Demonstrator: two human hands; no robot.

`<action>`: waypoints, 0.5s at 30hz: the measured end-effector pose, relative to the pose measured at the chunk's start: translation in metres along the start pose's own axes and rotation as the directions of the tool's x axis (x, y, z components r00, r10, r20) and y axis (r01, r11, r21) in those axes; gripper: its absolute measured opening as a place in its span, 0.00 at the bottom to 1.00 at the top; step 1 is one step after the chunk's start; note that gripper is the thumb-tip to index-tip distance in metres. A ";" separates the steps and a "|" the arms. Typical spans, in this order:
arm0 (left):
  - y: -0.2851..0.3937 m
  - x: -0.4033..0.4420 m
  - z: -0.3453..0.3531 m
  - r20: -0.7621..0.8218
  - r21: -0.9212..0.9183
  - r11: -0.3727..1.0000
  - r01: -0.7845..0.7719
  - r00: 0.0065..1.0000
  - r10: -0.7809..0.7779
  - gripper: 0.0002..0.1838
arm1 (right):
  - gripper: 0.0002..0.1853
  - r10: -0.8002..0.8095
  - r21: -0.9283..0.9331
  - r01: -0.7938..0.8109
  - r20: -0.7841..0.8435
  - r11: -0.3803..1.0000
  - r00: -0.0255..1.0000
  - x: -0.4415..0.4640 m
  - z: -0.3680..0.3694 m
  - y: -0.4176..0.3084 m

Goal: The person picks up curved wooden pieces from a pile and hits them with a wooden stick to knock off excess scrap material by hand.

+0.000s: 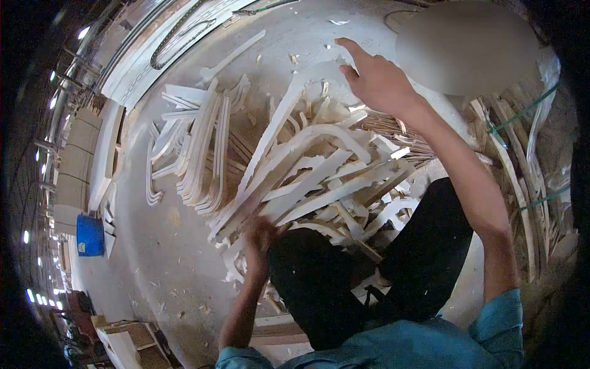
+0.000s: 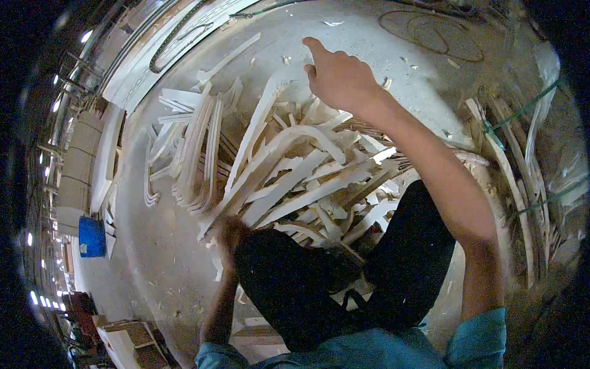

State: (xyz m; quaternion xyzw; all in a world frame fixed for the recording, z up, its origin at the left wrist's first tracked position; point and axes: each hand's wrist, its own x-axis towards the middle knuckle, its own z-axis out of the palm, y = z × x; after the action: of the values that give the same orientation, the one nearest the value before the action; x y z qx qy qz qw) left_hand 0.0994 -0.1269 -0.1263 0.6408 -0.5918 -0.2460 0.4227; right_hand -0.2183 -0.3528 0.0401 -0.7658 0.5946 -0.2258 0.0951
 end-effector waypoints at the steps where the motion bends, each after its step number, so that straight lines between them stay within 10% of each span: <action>1: 0.040 0.017 0.006 0.300 0.147 0.952 0.267 0.905 -0.300 0.18 | 0.29 0.014 -0.042 -0.012 0.029 0.999 0.999 0.000 0.000 0.000; 5: 0.040 0.012 -0.012 0.246 -0.048 0.932 0.359 0.909 -0.337 0.21 | 0.30 0.036 -0.048 -0.033 0.055 0.998 0.998 0.007 0.030 0.031; 11: 0.039 0.005 -0.032 -0.296 -0.630 0.768 -0.115 0.950 -0.100 0.18 | 0.30 -0.031 0.033 0.031 0.016 0.999 0.999 0.011 0.039 0.044; 13: -0.065 -0.001 -0.006 -0.115 0.150 0.985 -0.084 0.988 0.102 0.20 | 0.29 -0.003 0.075 -0.002 0.055 0.997 0.998 0.012 0.030 0.035; 15: -0.005 0.009 0.002 0.270 0.652 0.710 -0.268 0.956 0.112 0.21 | 0.29 0.018 0.117 -0.029 0.091 0.993 0.996 0.012 0.020 0.022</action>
State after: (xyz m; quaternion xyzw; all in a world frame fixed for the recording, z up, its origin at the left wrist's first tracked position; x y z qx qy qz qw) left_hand 0.1023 -0.1367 -0.1299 0.6563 -0.7448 -0.0331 0.1160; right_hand -0.2260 -0.3728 0.0160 -0.7611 0.5843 -0.2250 0.1695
